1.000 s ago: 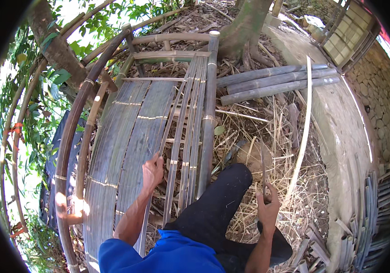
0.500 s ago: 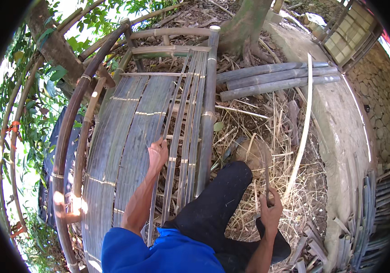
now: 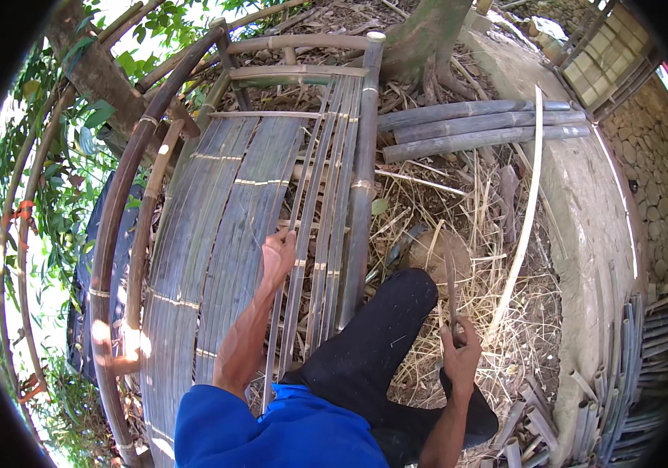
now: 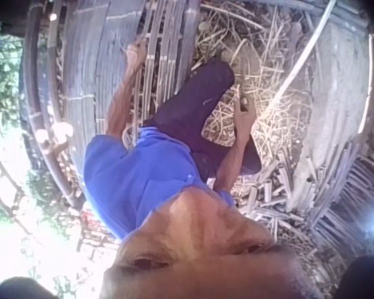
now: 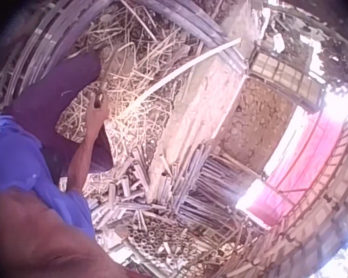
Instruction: The person thins a long bamboo strip by repeatedly scraping it with a blade, working on one section at a time.
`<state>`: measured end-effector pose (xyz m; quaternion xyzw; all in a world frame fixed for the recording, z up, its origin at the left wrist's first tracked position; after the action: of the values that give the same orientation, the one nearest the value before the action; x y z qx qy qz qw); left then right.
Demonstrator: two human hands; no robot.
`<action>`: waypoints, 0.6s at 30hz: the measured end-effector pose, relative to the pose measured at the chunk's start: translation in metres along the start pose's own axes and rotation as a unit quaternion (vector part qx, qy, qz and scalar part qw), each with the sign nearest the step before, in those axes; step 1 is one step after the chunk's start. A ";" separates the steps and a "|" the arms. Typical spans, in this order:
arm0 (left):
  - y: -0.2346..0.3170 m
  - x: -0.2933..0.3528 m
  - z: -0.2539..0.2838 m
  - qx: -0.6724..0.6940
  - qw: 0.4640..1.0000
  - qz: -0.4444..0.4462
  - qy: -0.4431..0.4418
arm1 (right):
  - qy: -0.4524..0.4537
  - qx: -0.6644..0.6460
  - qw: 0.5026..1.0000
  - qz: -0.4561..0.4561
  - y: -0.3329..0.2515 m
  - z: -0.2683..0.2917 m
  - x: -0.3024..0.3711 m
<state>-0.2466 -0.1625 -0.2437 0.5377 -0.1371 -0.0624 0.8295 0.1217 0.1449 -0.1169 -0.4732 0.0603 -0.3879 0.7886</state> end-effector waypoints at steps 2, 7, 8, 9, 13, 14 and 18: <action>0.004 0.001 -0.010 0.064 0.997 0.030 -0.036 | -0.002 -0.005 1.000 -0.002 0.002 -0.004 0.000; -0.017 0.002 -0.030 0.188 0.969 0.126 -0.101 | -0.045 -0.003 0.999 0.019 -0.012 -0.032 0.003; -0.029 -0.004 -0.032 0.187 0.969 0.127 -0.098 | -0.052 -0.016 0.998 0.017 -0.014 -0.039 0.003; -0.030 -0.013 -0.024 0.097 0.993 0.056 -0.047 | -0.055 -0.018 0.998 0.019 -0.014 -0.045 0.003; 0.003 -0.040 -0.019 -0.012 0.997 -0.041 0.061 | -0.046 0.025 0.998 0.046 -0.023 -0.049 0.003; 0.025 -0.046 -0.026 -0.010 1.000 0.012 -0.008 | -0.040 0.038 0.997 0.052 -0.024 -0.045 0.003; 0.033 -0.050 -0.022 -0.015 0.999 0.021 -0.022 | -0.070 0.082 0.993 0.048 -0.040 -0.051 0.004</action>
<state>-0.2890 -0.1169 -0.2301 0.5210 -0.1660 -0.0588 0.8352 0.0784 0.0967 -0.1116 -0.4297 -0.0039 -0.3194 0.8446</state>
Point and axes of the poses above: each hand's wrist, its own x-axis away from the middle knuckle, its own z-axis out of the back of the hand, y = z × x, the point moved 7 cm from there along -x, towards the middle knuckle, and after that the axes turned 10 degrees about -y, right-handed, at the moved point
